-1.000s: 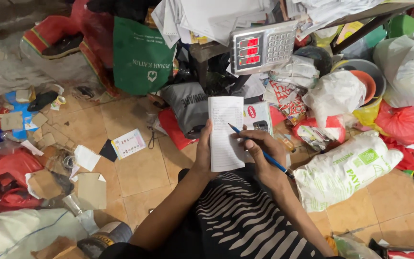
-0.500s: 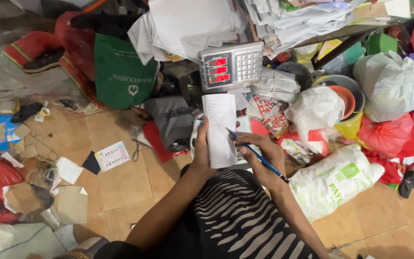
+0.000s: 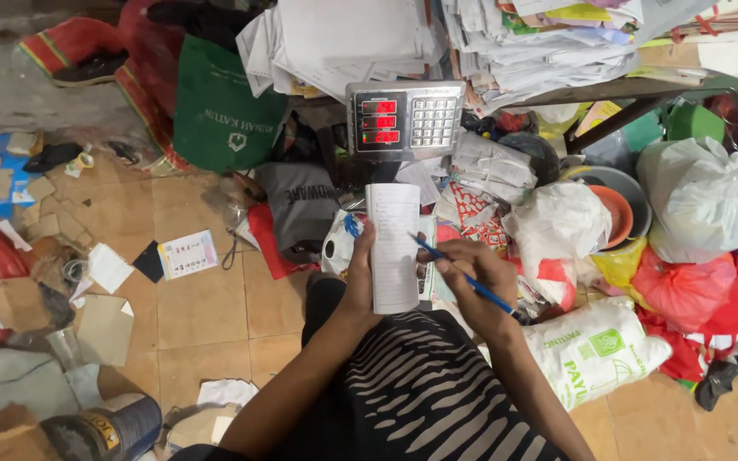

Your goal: Weighing various scrap items on a digital scale and recording the weights in a notebook.

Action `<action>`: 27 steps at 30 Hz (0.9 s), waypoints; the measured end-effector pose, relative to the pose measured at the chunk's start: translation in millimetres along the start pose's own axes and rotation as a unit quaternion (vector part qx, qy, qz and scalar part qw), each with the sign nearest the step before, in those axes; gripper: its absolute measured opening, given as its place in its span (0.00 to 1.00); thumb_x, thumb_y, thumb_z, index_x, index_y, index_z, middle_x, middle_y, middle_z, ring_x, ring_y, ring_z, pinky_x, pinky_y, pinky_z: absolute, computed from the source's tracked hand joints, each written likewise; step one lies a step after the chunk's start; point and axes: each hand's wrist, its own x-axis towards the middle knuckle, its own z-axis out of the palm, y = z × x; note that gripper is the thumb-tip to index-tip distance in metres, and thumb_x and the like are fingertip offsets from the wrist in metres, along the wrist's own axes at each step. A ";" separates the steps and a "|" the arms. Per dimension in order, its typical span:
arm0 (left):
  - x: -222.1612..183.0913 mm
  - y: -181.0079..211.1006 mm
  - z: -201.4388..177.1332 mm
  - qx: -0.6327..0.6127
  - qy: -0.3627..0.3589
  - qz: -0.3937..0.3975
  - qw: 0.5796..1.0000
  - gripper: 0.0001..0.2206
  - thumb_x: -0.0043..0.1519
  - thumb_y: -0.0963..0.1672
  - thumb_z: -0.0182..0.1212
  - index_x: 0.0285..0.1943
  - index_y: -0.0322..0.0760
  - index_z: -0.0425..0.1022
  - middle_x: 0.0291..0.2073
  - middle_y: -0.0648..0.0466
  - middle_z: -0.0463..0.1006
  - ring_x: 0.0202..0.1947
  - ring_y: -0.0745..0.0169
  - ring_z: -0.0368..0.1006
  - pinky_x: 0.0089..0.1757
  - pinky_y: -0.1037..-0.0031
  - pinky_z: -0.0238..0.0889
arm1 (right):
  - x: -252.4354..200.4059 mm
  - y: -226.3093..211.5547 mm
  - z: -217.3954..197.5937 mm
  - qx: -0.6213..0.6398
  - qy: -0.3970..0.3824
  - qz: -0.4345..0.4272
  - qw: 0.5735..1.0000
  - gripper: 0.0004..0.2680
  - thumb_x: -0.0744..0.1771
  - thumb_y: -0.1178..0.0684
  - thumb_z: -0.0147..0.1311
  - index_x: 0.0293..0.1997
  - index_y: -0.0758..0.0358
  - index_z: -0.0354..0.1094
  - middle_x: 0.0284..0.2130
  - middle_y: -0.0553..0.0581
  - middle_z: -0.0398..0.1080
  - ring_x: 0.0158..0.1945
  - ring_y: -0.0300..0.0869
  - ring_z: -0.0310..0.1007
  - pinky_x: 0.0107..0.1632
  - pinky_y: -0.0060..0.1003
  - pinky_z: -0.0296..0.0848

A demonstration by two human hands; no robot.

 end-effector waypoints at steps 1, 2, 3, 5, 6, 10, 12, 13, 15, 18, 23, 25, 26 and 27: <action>1.1 -3.4 -7.0 -0.031 -0.036 -0.015 0.999 0.33 0.72 0.60 0.41 0.66 0.27 0.67 0.45 0.44 0.77 0.41 0.56 0.76 0.42 0.67 0.72 | -1.3 2.8 -0.2 0.102 0.021 -0.007 0.994 0.06 0.68 0.60 0.58 0.48 0.69 0.71 0.40 0.60 0.80 0.46 0.44 0.81 0.48 0.37 0.77; 2.2 -6.9 -13.9 -0.062 -0.072 -0.032 0.995 0.34 0.75 0.60 0.41 0.66 0.24 0.68 0.44 0.44 0.77 0.40 0.56 0.76 0.43 0.67 0.73 | -3.4 5.5 -0.4 0.204 0.043 -0.013 0.978 0.05 0.68 0.61 0.58 0.46 0.70 0.68 0.39 0.60 0.79 0.46 0.44 0.81 0.47 0.36 0.77; 1.4 -4.7 -4.8 -0.061 -0.071 -0.032 0.995 0.34 0.75 0.60 0.41 0.66 0.24 0.68 0.44 0.44 0.77 0.40 0.56 0.76 0.43 0.67 0.73 | -4.0 4.0 -0.8 0.205 0.043 -0.013 0.978 0.05 0.68 0.61 0.58 0.46 0.70 0.68 0.39 0.60 0.79 0.46 0.44 0.81 0.47 0.36 0.77; 5.8 2.8 13.1 -0.018 -0.019 -0.001 1.000 0.32 0.70 0.60 0.41 0.63 0.28 0.68 0.46 0.46 0.78 0.40 0.57 0.76 0.42 0.66 0.73 | -0.4 1.5 -0.6 0.225 0.104 -0.011 0.969 0.05 0.68 0.65 0.59 0.45 0.70 0.66 0.41 0.61 0.76 0.47 0.45 0.79 0.52 0.40 0.77; 9.4 -0.1 13.7 -0.019 -0.018 -0.003 1.000 0.32 0.70 0.60 0.41 0.63 0.28 0.68 0.46 0.46 0.78 0.40 0.57 0.76 0.42 0.66 0.73 | -1.3 -3.1 -1.7 0.224 0.104 -0.009 0.969 0.05 0.68 0.65 0.59 0.45 0.70 0.66 0.41 0.61 0.76 0.47 0.45 0.79 0.52 0.40 0.77; 4.6 -17.5 9.9 -0.038 0.006 -0.019 0.999 0.31 0.70 0.59 0.41 0.62 0.28 0.69 0.46 0.45 0.78 0.44 0.56 0.76 0.48 0.67 0.71 | -14.7 -17.7 2.1 0.275 0.008 -0.071 0.959 0.04 0.70 0.62 0.56 0.47 0.70 0.67 0.46 0.62 0.75 0.57 0.46 0.75 0.63 0.44 0.72; 9.8 -21.3 10.9 -0.063 -0.013 -0.003 0.998 0.30 0.70 0.59 0.41 0.61 0.29 0.69 0.47 0.46 0.78 0.45 0.57 0.76 0.49 0.67 0.71 | -12.1 -18.3 -1.2 0.258 -0.013 -0.088 0.962 0.03 0.71 0.61 0.54 0.47 0.69 0.67 0.47 0.62 0.75 0.63 0.48 0.74 0.67 0.46 0.70; 11.1 -22.0 9.5 -0.058 -0.036 0.008 0.998 0.31 0.71 0.59 0.42 0.61 0.28 0.70 0.47 0.46 0.78 0.46 0.56 0.76 0.50 0.67 0.71 | -11.5 -15.9 -3.4 0.258 -0.020 -0.053 0.964 0.04 0.70 0.60 0.53 0.48 0.69 0.68 0.49 0.62 0.75 0.58 0.49 0.75 0.65 0.46 0.70; 2.2 -26.8 2.4 -0.059 -0.040 0.029 0.997 0.31 0.72 0.59 0.42 0.61 0.26 0.70 0.47 0.45 0.78 0.47 0.56 0.75 0.51 0.67 0.70 | -15.9 -14.4 -3.5 0.264 -0.046 -0.009 0.963 0.06 0.68 0.59 0.53 0.48 0.68 0.68 0.50 0.61 0.75 0.54 0.49 0.76 0.62 0.46 0.71; 2.7 -28.3 5.7 -0.032 -0.048 0.045 0.997 0.32 0.74 0.59 0.42 0.63 0.25 0.69 0.47 0.44 0.77 0.48 0.56 0.75 0.51 0.66 0.69 | -11.8 -14.1 -3.1 0.161 -0.037 -0.028 0.986 0.06 0.69 0.60 0.51 0.49 0.68 0.70 0.47 0.62 0.77 0.55 0.49 0.74 0.62 0.45 0.70; 2.5 -38.6 10.3 -0.006 -0.046 0.044 0.998 0.33 0.73 0.59 0.41 0.67 0.24 0.66 0.52 0.43 0.75 0.51 0.56 0.74 0.54 0.66 0.68 | -13.4 -12.2 4.7 0.153 -0.011 -0.168 0.974 0.06 0.70 0.61 0.57 0.46 0.64 0.62 0.40 0.54 0.73 0.61 0.46 0.77 0.60 0.39 0.75; 2.1 -38.3 16.7 -0.037 -0.038 0.030 0.998 0.33 0.71 0.59 0.39 0.67 0.25 0.65 0.53 0.44 0.75 0.52 0.57 0.75 0.54 0.68 0.69 | -8.9 -16.4 3.5 0.203 0.007 -0.132 0.970 0.05 0.70 0.62 0.55 0.48 0.65 0.62 0.46 0.57 0.74 0.57 0.45 0.75 0.61 0.39 0.73; 1.3 -39.1 19.9 -0.069 -0.026 0.011 0.997 0.33 0.70 0.59 0.38 0.68 0.27 0.65 0.54 0.45 0.75 0.54 0.58 0.75 0.55 0.70 0.70 | -7.9 -18.6 2.6 0.253 0.023 -0.090 0.963 0.05 0.71 0.62 0.53 0.50 0.66 0.63 0.52 0.61 0.75 0.52 0.44 0.72 0.62 0.40 0.71; 5.4 -41.9 12.6 -0.068 -0.030 0.009 0.997 0.33 0.70 0.59 0.38 0.68 0.27 0.65 0.54 0.45 0.75 0.54 0.58 0.75 0.55 0.70 0.70 | -3.1 -19.0 0.1 0.252 0.027 -0.092 0.963 0.05 0.71 0.62 0.53 0.50 0.66 0.63 0.52 0.61 0.75 0.52 0.44 0.72 0.62 0.40 0.71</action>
